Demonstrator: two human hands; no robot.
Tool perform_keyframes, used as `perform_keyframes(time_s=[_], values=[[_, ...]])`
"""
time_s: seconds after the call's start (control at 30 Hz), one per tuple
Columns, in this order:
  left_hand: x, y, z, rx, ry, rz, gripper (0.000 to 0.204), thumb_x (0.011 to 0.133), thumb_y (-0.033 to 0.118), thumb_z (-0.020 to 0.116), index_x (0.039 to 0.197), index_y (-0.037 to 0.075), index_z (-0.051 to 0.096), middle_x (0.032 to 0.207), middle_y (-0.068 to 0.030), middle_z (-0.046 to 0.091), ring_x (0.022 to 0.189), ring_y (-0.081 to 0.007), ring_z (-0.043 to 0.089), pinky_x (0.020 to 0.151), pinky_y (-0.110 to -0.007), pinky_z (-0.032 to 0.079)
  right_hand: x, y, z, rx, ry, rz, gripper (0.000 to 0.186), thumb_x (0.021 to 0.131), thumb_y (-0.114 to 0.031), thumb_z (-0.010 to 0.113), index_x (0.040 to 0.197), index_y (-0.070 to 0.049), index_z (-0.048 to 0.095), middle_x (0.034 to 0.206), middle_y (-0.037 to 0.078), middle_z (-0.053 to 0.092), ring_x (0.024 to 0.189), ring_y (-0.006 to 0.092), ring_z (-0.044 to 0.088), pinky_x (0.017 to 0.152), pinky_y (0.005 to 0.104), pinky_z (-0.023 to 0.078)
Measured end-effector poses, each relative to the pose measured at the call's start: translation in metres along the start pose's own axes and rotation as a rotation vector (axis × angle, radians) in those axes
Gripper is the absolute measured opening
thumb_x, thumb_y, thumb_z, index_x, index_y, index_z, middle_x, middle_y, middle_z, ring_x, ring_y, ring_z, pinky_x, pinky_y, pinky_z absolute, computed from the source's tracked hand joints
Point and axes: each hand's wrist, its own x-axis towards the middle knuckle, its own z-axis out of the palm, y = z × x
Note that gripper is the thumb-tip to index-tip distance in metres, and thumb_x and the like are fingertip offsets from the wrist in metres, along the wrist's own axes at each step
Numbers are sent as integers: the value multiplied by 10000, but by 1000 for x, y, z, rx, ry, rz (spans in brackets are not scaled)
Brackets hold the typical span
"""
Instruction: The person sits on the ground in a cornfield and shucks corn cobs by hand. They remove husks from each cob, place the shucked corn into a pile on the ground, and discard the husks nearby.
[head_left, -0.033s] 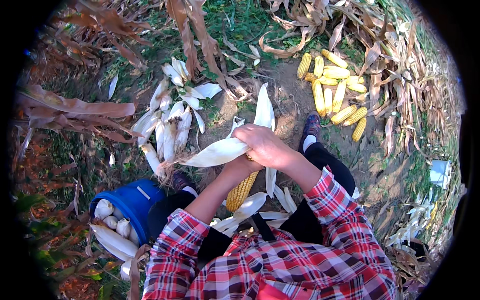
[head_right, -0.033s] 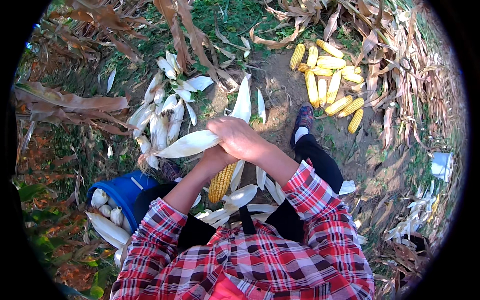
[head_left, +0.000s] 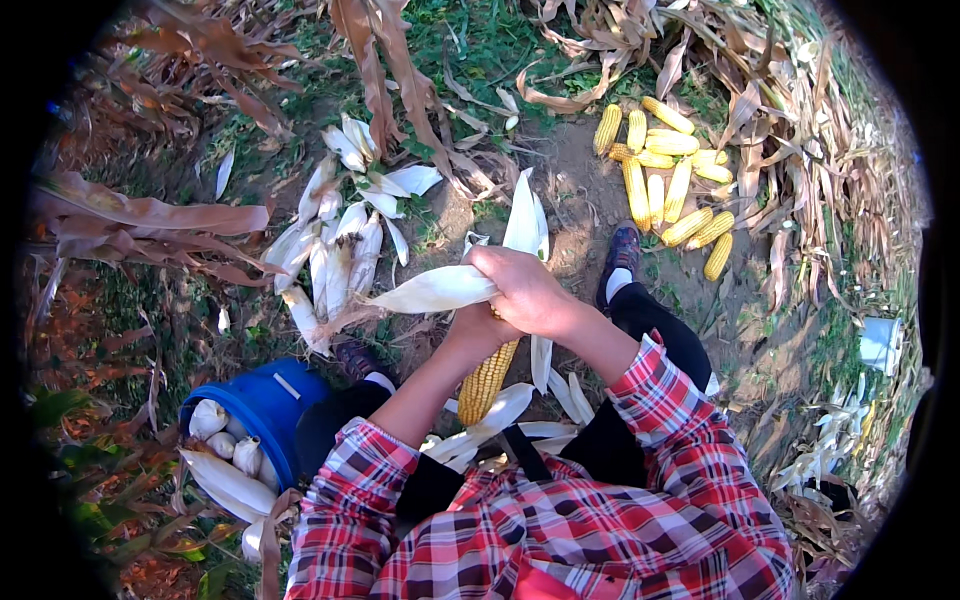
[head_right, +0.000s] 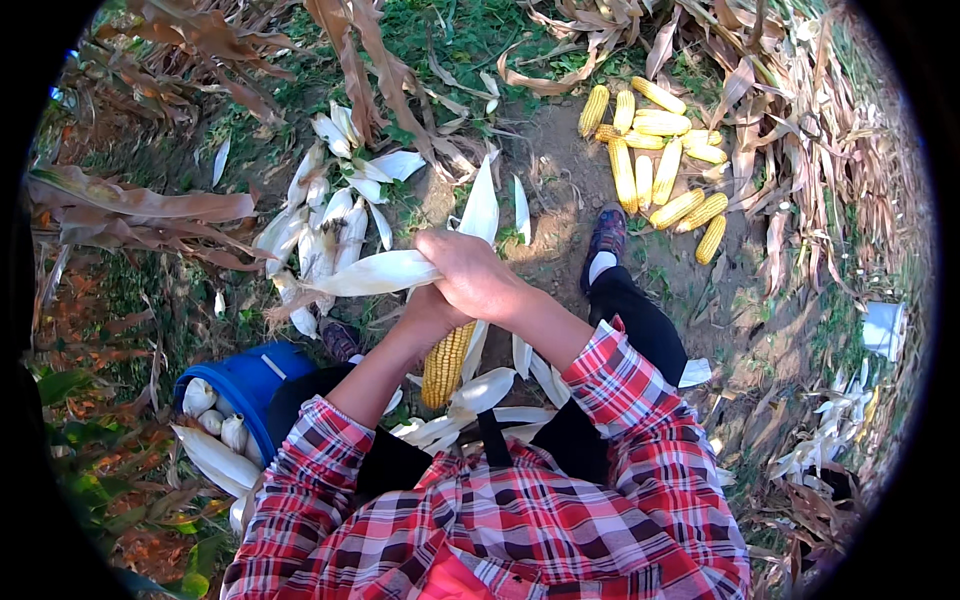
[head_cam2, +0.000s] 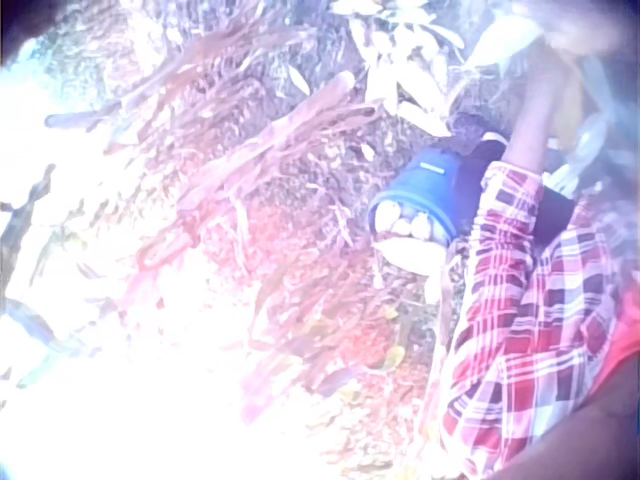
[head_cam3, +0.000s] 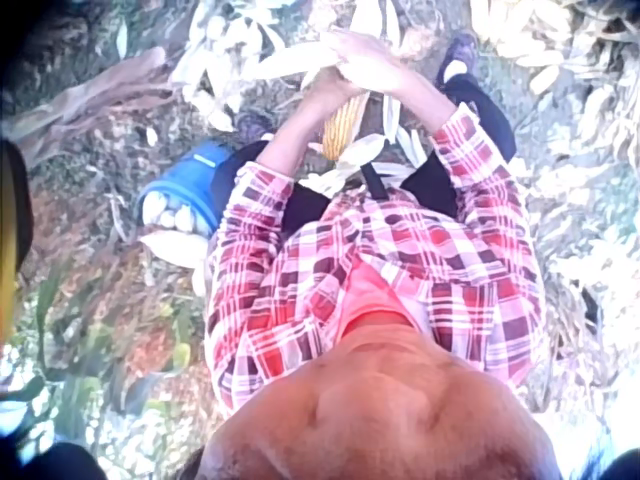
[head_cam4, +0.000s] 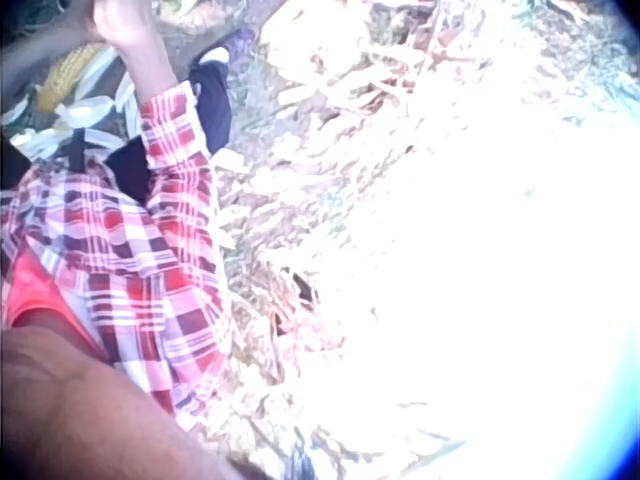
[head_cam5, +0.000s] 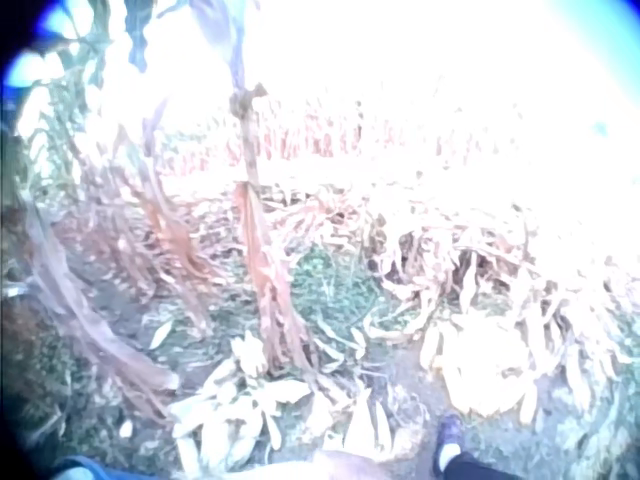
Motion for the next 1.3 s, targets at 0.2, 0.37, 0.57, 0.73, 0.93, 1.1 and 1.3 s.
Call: perform_keyframes(time_s=[0.2,0.37,0.57,0.73,0.93,1.1,1.3], values=[[-7,14,-7,-14,-18,81,494,691,142,762,1121,38,543,923,-11,604,811,-89,565,731,-261,457,14,19,-25,1834,439,662,84,948,-117,475,892,-57,459,688,-15,415,528,56,357,481,202,332],[-2,23,-13,-84,76,202,483,691,134,771,1109,47,546,931,-8,599,827,-99,560,769,-260,449,20,24,-50,1184,651,676,193,922,-236,568,940,-53,510,733,-1,516,591,94,495,532,237,418],[2,11,-13,154,-73,95,426,689,185,760,1025,20,555,896,-15,597,814,-108,559,771,-276,449,15,19,-12,1300,223,662,196,870,-146,604,998,-13,537,795,92,625,666,183,638,618,317,549],[-7,18,-3,34,42,91,410,692,119,730,1040,10,544,872,-20,593,766,-104,565,700,-264,459,20,14,0,1744,503,770,167,923,-126,513,785,-114,419,571,-50,350,458,64,306,421,233,284],[-2,10,10,-418,217,116,391,710,29,672,1068,8,517,907,-22,579,760,-103,575,692,-253,472,39,9,2,1653,755,683,179,915,-189,537,807,-122,411,566,-52,352,441,75,326,407,246,281],[-12,24,18,-495,408,44,375,749,38,696,1066,5,498,882,-40,575,750,-130,581,680,-271,480,46,10,1,1335,881,512,194,947,-234,510,825,-115,417,562,-61,351,415,43,300,366,212,240],[-14,32,26,-571,332,100,323,794,44,678,1054,26,486,870,-41,575,745,-129,576,681,-281,488,37,80,46,514,752,628,321,880,-248,594,1059,-5,482,689,72,579,554,165,564,489,302,449]])
